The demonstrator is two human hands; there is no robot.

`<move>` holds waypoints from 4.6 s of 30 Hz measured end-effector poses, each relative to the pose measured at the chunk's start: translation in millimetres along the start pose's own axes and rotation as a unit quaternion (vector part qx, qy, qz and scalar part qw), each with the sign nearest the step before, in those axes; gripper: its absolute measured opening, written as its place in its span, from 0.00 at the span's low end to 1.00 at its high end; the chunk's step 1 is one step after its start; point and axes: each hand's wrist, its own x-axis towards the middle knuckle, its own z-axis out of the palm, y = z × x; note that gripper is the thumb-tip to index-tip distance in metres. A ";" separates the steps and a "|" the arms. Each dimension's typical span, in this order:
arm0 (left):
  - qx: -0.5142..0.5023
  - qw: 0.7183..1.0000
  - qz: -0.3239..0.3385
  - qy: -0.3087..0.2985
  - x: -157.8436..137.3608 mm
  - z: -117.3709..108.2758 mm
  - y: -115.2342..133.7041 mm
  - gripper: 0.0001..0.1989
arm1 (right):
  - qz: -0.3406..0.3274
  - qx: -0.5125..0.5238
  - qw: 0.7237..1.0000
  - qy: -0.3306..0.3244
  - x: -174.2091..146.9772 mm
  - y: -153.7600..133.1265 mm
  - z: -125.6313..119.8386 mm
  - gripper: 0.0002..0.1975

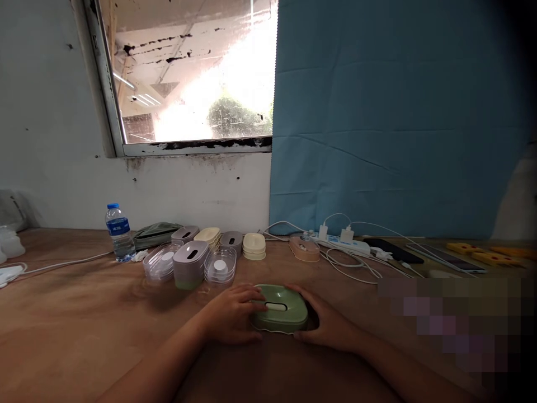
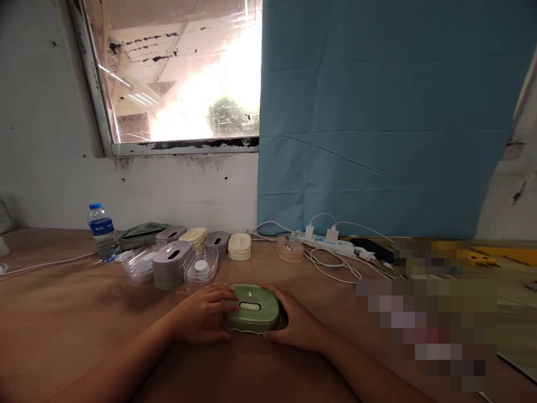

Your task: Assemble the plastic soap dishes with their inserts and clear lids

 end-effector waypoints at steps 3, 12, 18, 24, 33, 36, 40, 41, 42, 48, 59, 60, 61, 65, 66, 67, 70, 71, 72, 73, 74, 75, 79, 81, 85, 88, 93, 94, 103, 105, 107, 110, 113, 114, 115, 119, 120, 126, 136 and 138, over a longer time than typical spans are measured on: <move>-0.070 0.997 -0.006 -0.012 -0.7 11.0 -4.0 0.16 | -0.002 0.012 1.000 -0.001 -1.4 -2.5 0.3 0.40; -0.274 0.955 -0.099 0.061 -7.0 13.9 -10.6 0.16 | -0.037 0.085 0.995 -0.025 -4.1 -16.3 0.6 0.42; -0.316 0.912 -0.242 0.098 -8.2 5.4 -12.2 0.17 | -0.040 0.100 0.993 -0.042 -4.9 -14.7 2.1 0.51; -0.474 0.831 -0.260 0.134 -5.9 10.6 -14.1 0.17 | -0.035 0.152 0.988 -0.007 -2.7 -3.1 -2.9 0.28; -0.571 0.765 -0.253 0.156 -6.7 10.4 -13.9 0.15 | -0.008 0.277 0.959 -0.052 -2.4 0.7 -7.0 0.19; -0.574 0.766 -0.246 0.155 -6.7 11.9 -15.5 0.14 | -0.009 0.259 0.964 -0.065 -5.4 -6.2 -10.4 0.18; -0.567 0.761 -0.241 0.205 -4.6 15.3 -17.3 0.17 | -0.047 0.131 0.990 0.006 -9.0 -16.2 -15.5 0.16; -0.566 0.755 -0.245 0.222 -4.4 16.9 -17.5 0.18 | -0.062 0.084 0.994 0.033 -7.8 -18.4 -17.4 0.15; -0.562 0.754 -0.251 0.230 -4.5 18.9 -17.3 0.19 | -0.079 0.035 0.994 0.061 -4.7 -20.6 -19.7 0.15; -0.462 0.841 -0.262 0.101 -6.8 26.9 -7.3 0.17 | -0.180 -0.217 0.951 0.125 69.7 -40.7 -34.5 0.13; -0.296 0.934 -0.191 0.057 -6.9 18.7 -11.4 0.08 | -0.126 -0.303 0.944 0.035 263.1 -31.0 11.4 0.11; -0.294 0.936 -0.186 0.058 -7.1 20.0 -12.6 0.08 | -0.120 -0.308 0.943 0.021 270.2 -27.5 15.8 0.11; -0.293 0.937 -0.182 0.058 -7.1 21.3 -13.4 0.07 | -0.113 -0.314 0.943 0.009 275.9 -24.2 19.5 0.11; -0.291 0.941 -0.161 0.055 -5.7 25.3 -14.1 0.07 | -0.083 -0.333 0.939 -0.031 287.7 -13.6 28.5 0.11; -0.291 0.943 -0.153 0.055 -5.3 25.8 -13.9 0.07 | -0.077 -0.338 0.937 -0.039 288.8 -11.8 29.7 0.11; -0.290 0.944 -0.148 0.054 -5.0 26.0 -13.6 0.07 | -0.071 -0.342 0.936 -0.047 289.2 -10.3 30.6 0.11; -0.289 0.945 -0.145 0.048 -4.7 24.9 -12.3 0.08 | -0.060 -0.353 0.932 -0.061 288.4 -8.6 32.6 0.11; -0.289 0.945 -0.145 0.048 -4.8 24.1 -11.9 0.08 | -0.058 -0.356 0.931 -0.063 287.6 -8.8 33.0 0.11; -0.290 0.945 -0.144 0.048 -4.9 23.3 -11.6 0.08 | -0.058 -0.359 0.929 -0.064 286.6 -9.3 33.3 0.11; -0.290 0.945 -0.143 0.050 -5.0 22.6 -11.4 0.08 | -0.058 -0.361 0.929 -0.065 285.5 -10.0 33.5 0.11; -0.291 0.945 -0.144 0.053 -5.2 22.2 -11.3 0.08 | -0.059 -0.363 0.928 -0.066 284.2 -10.8 33.7 0.11; -0.290 0.944 -0.145 0.054 -5.4 22.2 -11.4 0.08 | -0.060 -0.364 0.927 -0.068 282.8 -11.5 33.7 0.11; -0.288 0.946 -0.140 0.050 -6.0 24.8 -11.9 0.08 | -0.067 -0.369 0.924 -0.076 276.0 -13.0 33.6 0.11; -0.288 0.947 -0.135 0.049 -6.1 26.2 -12.0 0.07 | -0.072 -0.370 0.923 -0.075 273.1 -13.1 33.7 0.12; -0.287 0.947 -0.132 0.051 -6.5 26.1 -11.9 0.07 | -0.087 -0.369 0.923 -0.066 270.1 -13.4 33.9 0.12; -0.288 0.947 -0.135 0.048 -7.1 24.8 -12.2 0.07 | -0.101 -0.367 0.923 -0.058 269.6 -13.0 34.2 0.12; -0.287 0.948 -0.135 0.040 -7.0 24.3 -12.9 0.07 | -0.113 -0.363 0.923 -0.055 267.3 -10.0 33.9 0.12; -0.287 0.947 -0.136 0.039 -6.8 24.4 -12.8 0.07 | -0.113 -0.361 0.924 -0.056 266.6 -9.6 33.6 0.12; -0.288 0.947 -0.139 0.038 -6.6 23.4 -11.6 0.07 | -0.074 -0.342 0.934 -0.068 266.0 -11.3 30.6 0.11; -0.287 0.948 -0.135 0.037 -6.9 23.8 -12.3 0.07 | -0.059 -0.334 0.938 -0.069 267.4 -11.1 29.3 0.12; -0.286 0.948 -0.134 0.037 -7.2 24.4 -13.0 0.07 | -0.047 -0.325 0.942 -0.069 268.7 -10.3 27.8 0.12; -0.286 0.948 -0.136 0.037 -7.5 24.8 -13.3 0.07 | -0.037 -0.310 0.948 -0.067 269.8 -8.4 25.9 0.11; -0.284 0.949 -0.134 0.039 -7.7 24.6 -13.0 0.07 | -0.036 -0.294 0.953 -0.066 269.6 -6.0 24.5 0.11; -0.284 0.949 -0.133 0.039 -7.8 24.5 -12.9 0.07 | -0.036 -0.289 0.954 -0.065 269.4 -5.4 24.0 0.11; -0.283 0.949 -0.133 0.038 -7.9 24.5 -12.7 0.07 | -0.037 -0.285 0.956 -0.064 269.3 -4.7 23.4 0.11; -0.280 0.949 -0.141 0.031 -7.7 24.3 -12.7 0.07 | -0.040 -0.269 0.961 -0.059 269.5 -3.4 20.5 0.11; -0.280 0.949 -0.142 0.029 -7.5 24.3 -12.8 0.07 | -0.041 -0.266 0.961 -0.058 269.5 -3.4 20.1 0.11; -0.279 0.950 -0.135 0.028 -6.2 25.8 -13.6 0.07 | -0.052 -0.274 0.958 -0.066 268.8 -5.5 22.9 0.11; -0.312 0.942 -0.126 0.013 -8.2 15.2 -10.9 0.09 | -0.072 -0.325 0.942 -0.047 263.5 -11.9 14.0 0.11; -0.319 0.939 -0.125 0.009 -8.2 13.9 -10.2 0.11 | -0.076 -0.334 0.938 -0.049 262.5 -13.3 11.8 0.11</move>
